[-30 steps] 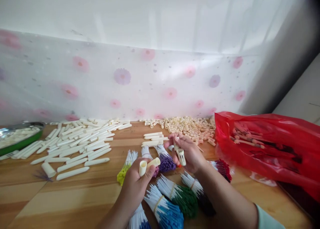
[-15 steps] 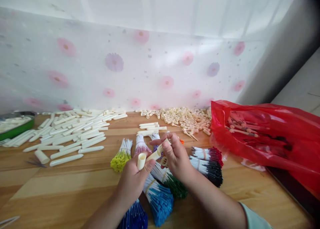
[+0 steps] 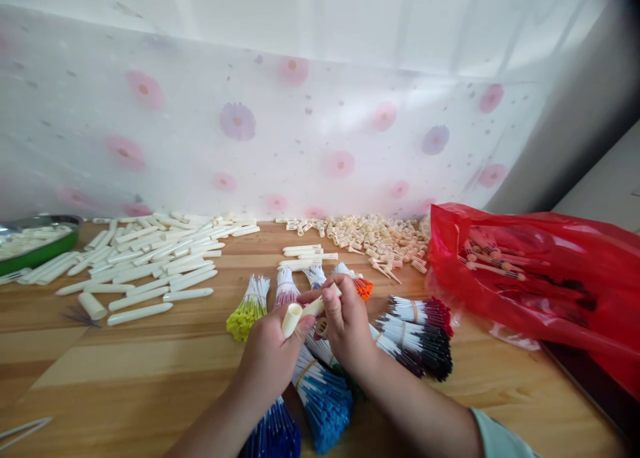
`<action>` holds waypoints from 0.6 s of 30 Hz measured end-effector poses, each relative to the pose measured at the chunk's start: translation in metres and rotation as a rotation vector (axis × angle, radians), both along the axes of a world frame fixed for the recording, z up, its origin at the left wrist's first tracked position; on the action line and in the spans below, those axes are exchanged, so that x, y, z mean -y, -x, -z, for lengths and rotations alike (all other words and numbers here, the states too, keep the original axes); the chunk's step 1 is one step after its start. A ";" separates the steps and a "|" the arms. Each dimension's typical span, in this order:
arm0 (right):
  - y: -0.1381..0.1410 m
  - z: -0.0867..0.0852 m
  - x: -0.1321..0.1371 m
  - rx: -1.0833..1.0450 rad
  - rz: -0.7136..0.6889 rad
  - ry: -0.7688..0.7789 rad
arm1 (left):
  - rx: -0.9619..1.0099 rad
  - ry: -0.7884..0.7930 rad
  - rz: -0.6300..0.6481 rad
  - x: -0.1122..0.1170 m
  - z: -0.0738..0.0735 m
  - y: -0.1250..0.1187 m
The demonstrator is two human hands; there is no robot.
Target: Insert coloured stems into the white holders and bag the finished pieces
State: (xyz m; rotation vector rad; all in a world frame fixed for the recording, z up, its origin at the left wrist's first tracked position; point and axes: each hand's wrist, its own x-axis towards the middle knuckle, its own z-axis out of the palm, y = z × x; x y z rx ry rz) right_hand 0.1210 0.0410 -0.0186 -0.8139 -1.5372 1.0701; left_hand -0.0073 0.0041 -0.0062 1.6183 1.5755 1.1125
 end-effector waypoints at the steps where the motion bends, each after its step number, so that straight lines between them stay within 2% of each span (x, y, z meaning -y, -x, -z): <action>1: 0.000 -0.001 0.001 -0.011 -0.013 0.007 | -0.006 -0.009 0.002 0.000 -0.001 0.001; 5: -0.018 -0.013 -0.011 -0.105 -0.037 0.054 | -0.037 -0.008 0.013 0.001 -0.007 0.004; 8: -0.042 -0.029 -0.032 -0.260 0.118 0.108 | -0.170 0.031 0.007 0.001 -0.009 0.004; 10: -0.052 -0.037 -0.041 -0.329 0.168 0.124 | -0.264 0.054 0.046 0.002 -0.008 0.002; 12: -0.052 -0.040 -0.040 -0.286 0.144 0.055 | -0.323 0.067 0.103 0.003 -0.005 -0.003; 15: -0.041 -0.038 -0.027 -0.137 0.031 -0.057 | -0.356 0.068 0.138 0.005 -0.003 -0.009; 18: -0.031 -0.034 -0.015 -0.143 -0.006 -0.042 | -0.340 0.064 0.144 0.007 -0.004 -0.012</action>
